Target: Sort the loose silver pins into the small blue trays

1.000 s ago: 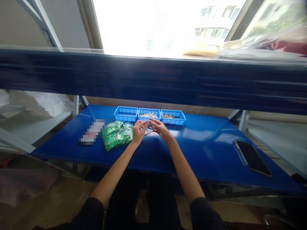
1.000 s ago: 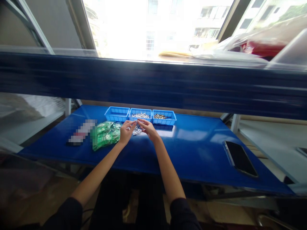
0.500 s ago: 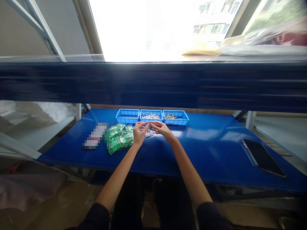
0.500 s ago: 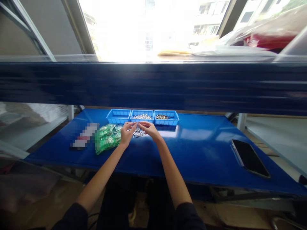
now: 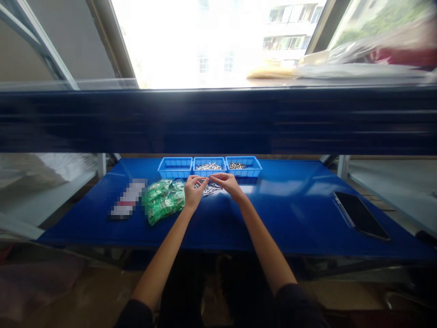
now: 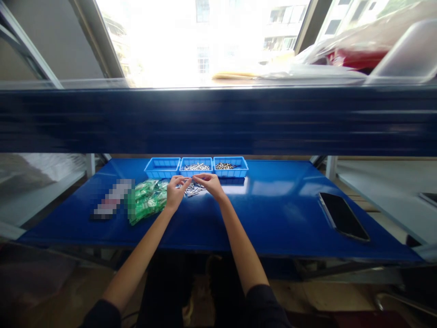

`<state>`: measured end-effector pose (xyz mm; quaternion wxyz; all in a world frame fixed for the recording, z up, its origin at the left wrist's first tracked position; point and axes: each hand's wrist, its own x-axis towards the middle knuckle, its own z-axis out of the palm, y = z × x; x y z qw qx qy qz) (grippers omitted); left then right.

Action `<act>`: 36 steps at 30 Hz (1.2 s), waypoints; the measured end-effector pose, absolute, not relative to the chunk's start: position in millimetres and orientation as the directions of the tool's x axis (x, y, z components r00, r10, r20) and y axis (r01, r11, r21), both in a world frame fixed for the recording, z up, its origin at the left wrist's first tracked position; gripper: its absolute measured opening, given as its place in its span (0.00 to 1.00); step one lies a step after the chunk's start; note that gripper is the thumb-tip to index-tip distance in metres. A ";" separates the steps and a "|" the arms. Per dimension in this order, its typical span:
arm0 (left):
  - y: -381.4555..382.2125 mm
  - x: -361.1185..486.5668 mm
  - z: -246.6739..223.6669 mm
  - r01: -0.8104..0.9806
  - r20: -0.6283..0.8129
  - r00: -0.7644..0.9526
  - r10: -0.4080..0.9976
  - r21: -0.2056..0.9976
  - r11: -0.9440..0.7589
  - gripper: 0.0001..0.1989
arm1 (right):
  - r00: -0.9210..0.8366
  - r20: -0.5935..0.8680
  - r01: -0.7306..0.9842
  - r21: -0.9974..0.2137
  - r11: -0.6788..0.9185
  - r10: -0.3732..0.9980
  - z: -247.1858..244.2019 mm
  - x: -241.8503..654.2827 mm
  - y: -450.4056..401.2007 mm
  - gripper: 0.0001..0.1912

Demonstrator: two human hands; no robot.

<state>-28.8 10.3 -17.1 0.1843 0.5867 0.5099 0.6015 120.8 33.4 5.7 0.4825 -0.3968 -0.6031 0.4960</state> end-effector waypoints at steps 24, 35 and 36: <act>7.9 -25.3 -15.0 0.376 0.544 -0.243 0.803 0.816 -0.439 0.14 | -0.442 0.160 0.063 -0.976 0.209 0.883 -3.2 111.7 32.5 0.18; 6.0 -13.6 -28.5 0.647 0.753 -0.117 0.647 0.553 -0.526 0.10 | -0.496 0.185 -0.049 -0.981 0.186 0.848 -7.6 112.0 36.8 0.18; 6.6 -13.5 -29.8 0.656 0.763 -0.108 0.637 0.536 -0.531 0.10 | -0.502 0.177 -0.041 -0.982 0.182 0.846 -7.1 111.6 36.2 0.18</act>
